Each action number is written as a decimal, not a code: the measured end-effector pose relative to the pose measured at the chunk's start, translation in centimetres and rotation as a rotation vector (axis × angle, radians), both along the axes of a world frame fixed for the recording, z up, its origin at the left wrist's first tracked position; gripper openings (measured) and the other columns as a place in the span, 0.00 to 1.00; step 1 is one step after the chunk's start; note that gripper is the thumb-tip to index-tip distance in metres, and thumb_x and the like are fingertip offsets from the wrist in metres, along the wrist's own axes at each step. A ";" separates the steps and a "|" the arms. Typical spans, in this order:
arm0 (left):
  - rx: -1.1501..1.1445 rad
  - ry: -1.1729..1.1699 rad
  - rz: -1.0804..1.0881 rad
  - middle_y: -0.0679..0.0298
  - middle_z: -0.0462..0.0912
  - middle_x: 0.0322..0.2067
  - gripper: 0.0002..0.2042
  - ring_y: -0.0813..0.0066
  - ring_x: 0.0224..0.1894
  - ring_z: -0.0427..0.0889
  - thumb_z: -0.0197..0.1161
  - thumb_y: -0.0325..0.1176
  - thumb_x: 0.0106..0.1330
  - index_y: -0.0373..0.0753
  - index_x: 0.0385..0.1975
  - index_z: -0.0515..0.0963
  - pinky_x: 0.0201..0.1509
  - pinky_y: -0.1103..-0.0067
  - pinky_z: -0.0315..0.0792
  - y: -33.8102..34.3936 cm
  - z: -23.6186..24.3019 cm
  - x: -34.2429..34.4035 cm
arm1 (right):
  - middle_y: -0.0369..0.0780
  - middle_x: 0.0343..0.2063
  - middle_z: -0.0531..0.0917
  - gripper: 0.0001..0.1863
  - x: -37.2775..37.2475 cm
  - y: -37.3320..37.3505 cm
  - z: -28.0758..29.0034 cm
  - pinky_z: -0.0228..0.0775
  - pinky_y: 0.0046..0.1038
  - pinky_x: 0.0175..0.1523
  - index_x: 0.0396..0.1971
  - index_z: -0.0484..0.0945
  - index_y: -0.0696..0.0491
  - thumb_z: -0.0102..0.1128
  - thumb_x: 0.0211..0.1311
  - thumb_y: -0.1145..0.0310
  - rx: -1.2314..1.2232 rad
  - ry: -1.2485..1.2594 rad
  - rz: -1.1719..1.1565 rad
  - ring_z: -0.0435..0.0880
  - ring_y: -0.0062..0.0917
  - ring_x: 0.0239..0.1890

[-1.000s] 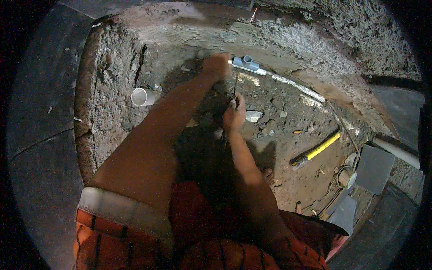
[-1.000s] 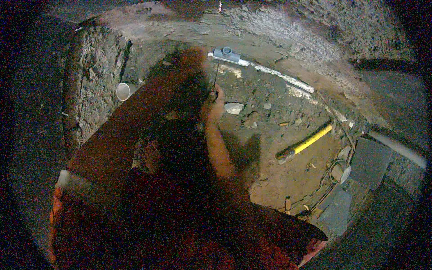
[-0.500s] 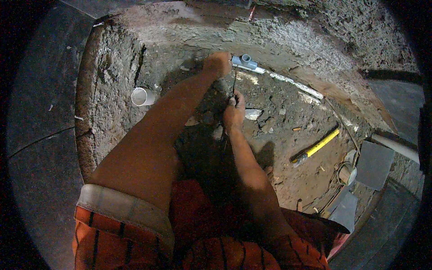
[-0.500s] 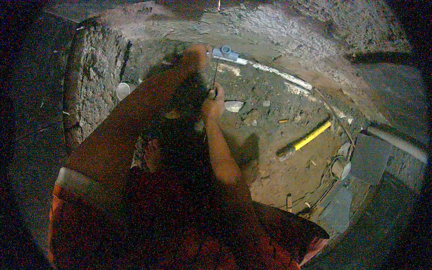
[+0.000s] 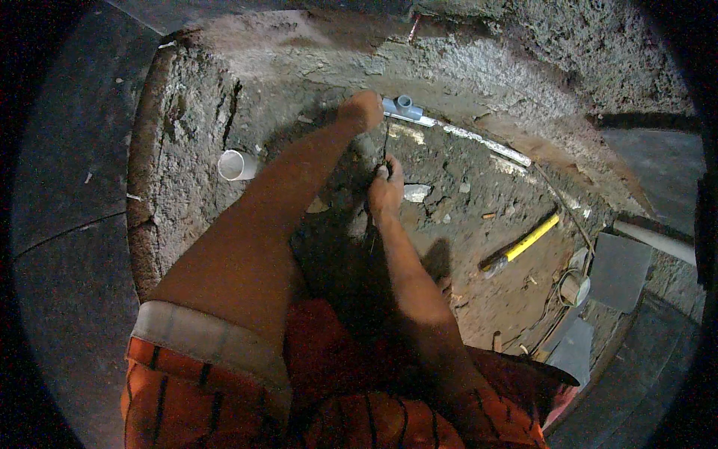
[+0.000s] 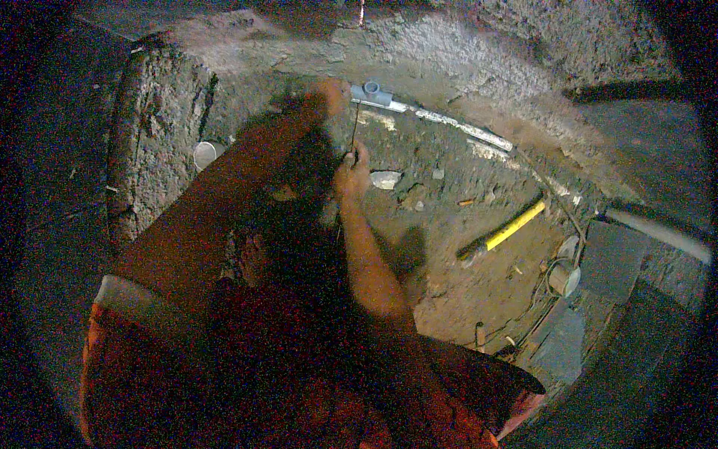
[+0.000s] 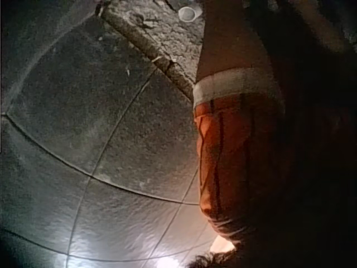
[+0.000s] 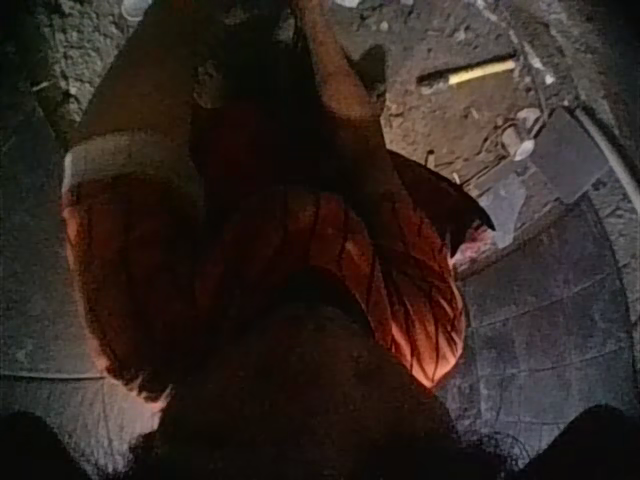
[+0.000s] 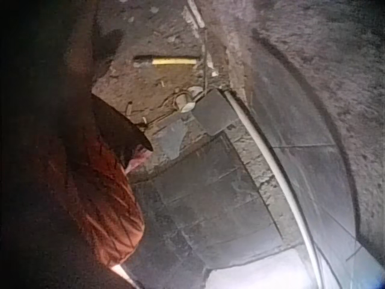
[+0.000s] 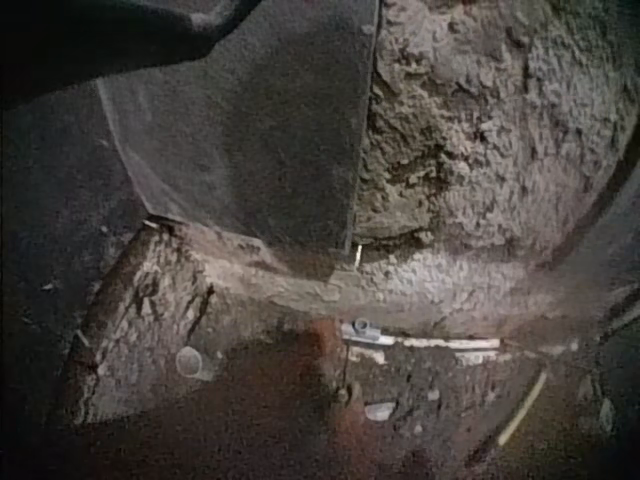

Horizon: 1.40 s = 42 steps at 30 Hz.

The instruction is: The person sits on the floor and uses a utility knife to cut a white plastic pipe. They then fit a T-joint connector onto the pipe and continue to work on the pipe assembly.

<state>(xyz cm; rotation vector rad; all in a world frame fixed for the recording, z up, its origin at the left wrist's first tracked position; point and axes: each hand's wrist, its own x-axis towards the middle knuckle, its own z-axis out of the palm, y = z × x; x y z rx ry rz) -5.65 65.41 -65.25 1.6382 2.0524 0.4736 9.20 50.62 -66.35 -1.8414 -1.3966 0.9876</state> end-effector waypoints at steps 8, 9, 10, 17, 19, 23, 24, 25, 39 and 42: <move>-0.082 -0.051 0.026 0.46 0.86 0.42 0.14 0.43 0.45 0.86 0.58 0.41 0.68 0.38 0.40 0.85 0.54 0.57 0.79 1.0 -1.1 -0.9 | 0.49 0.49 0.86 0.19 -1.0 -0.1 1.6 0.76 0.47 0.54 0.61 0.76 0.40 0.56 0.73 0.59 -0.180 -0.131 0.032 0.86 0.49 0.48; -0.093 -0.033 0.001 0.47 0.86 0.41 0.14 0.44 0.45 0.86 0.58 0.40 0.68 0.38 0.40 0.85 0.53 0.58 0.79 1.1 -0.9 -0.8 | 0.49 0.51 0.85 0.19 -1.0 -0.2 1.6 0.76 0.46 0.55 0.61 0.76 0.41 0.56 0.73 0.59 -0.126 -0.089 0.026 0.85 0.48 0.49; -0.104 -0.013 -0.022 0.47 0.86 0.41 0.14 0.45 0.45 0.86 0.58 0.40 0.67 0.37 0.40 0.85 0.52 0.58 0.80 1.2 -0.7 -1.0 | 0.48 0.52 0.85 0.19 -1.0 -0.4 1.6 0.75 0.45 0.56 0.61 0.77 0.41 0.56 0.73 0.60 -0.072 -0.045 0.022 0.85 0.47 0.51; -0.155 -0.823 -0.383 0.49 0.88 0.38 0.11 0.52 0.41 0.88 0.59 0.33 0.64 0.36 0.38 0.86 0.44 0.62 0.82 -0.6 2.3 3.1 | 0.45 0.57 0.82 0.18 -0.2 0.1 -0.2 0.74 0.44 0.60 0.60 0.77 0.40 0.55 0.73 0.60 0.004 -0.055 0.015 0.82 0.45 0.56; -0.063 -0.682 -0.565 0.49 0.87 0.37 0.10 0.52 0.39 0.88 0.59 0.33 0.64 0.36 0.37 0.86 0.43 0.61 0.82 -0.4 2.9 4.4 | 0.45 0.56 0.83 0.18 1.0 0.3 -0.7 0.73 0.45 0.60 0.60 0.77 0.41 0.54 0.73 0.59 0.067 -0.041 -0.002 0.82 0.47 0.56; -0.023 0.453 -0.432 0.48 0.87 0.37 0.11 0.49 0.38 0.88 0.58 0.36 0.66 0.37 0.34 0.86 0.44 0.59 0.82 1.0 -3.7 -8.2 | 0.47 0.56 0.82 0.20 -5.2 -1.5 3.0 0.72 0.45 0.61 0.62 0.75 0.43 0.54 0.74 0.57 -0.017 0.003 0.163 0.82 0.49 0.56; 0.036 0.321 -0.403 0.48 0.87 0.36 0.11 0.49 0.38 0.88 0.58 0.36 0.66 0.38 0.34 0.86 0.43 0.59 0.82 1.3 -3.3 -5.5 | 0.47 0.56 0.82 0.20 -2.8 -0.7 1.8 0.72 0.46 0.60 0.62 0.75 0.44 0.54 0.74 0.56 -0.037 -0.007 0.134 0.81 0.50 0.56; 0.094 0.160 -0.413 0.48 0.87 0.36 0.11 0.48 0.38 0.87 0.58 0.36 0.66 0.39 0.34 0.86 0.43 0.58 0.82 1.3 -1.0 -1.0 | 0.47 0.55 0.82 0.21 1.1 0.3 0.2 0.72 0.46 0.60 0.62 0.75 0.44 0.54 0.74 0.56 -0.057 -0.037 0.062 0.81 0.50 0.56; 0.015 0.008 -0.106 0.50 0.87 0.36 0.13 0.46 0.41 0.88 0.64 0.44 0.64 0.42 0.37 0.85 0.44 0.56 0.81 -1.1 1.6 -0.1 | 0.49 0.56 0.83 0.21 -0.1 -0.7 3.6 0.73 0.46 0.59 0.63 0.75 0.46 0.49 0.77 0.54 -0.080 -0.008 0.041 0.83 0.49 0.54; -0.046 -0.019 -0.006 0.49 0.87 0.37 0.15 0.46 0.41 0.88 0.63 0.48 0.67 0.42 0.38 0.85 0.45 0.55 0.81 -1.2 2.3 0.4 | 0.50 0.55 0.83 0.22 -0.6 -0.8 2.6 0.72 0.48 0.59 0.64 0.73 0.47 0.48 0.78 0.54 0.048 -0.055 0.032 0.82 0.50 0.54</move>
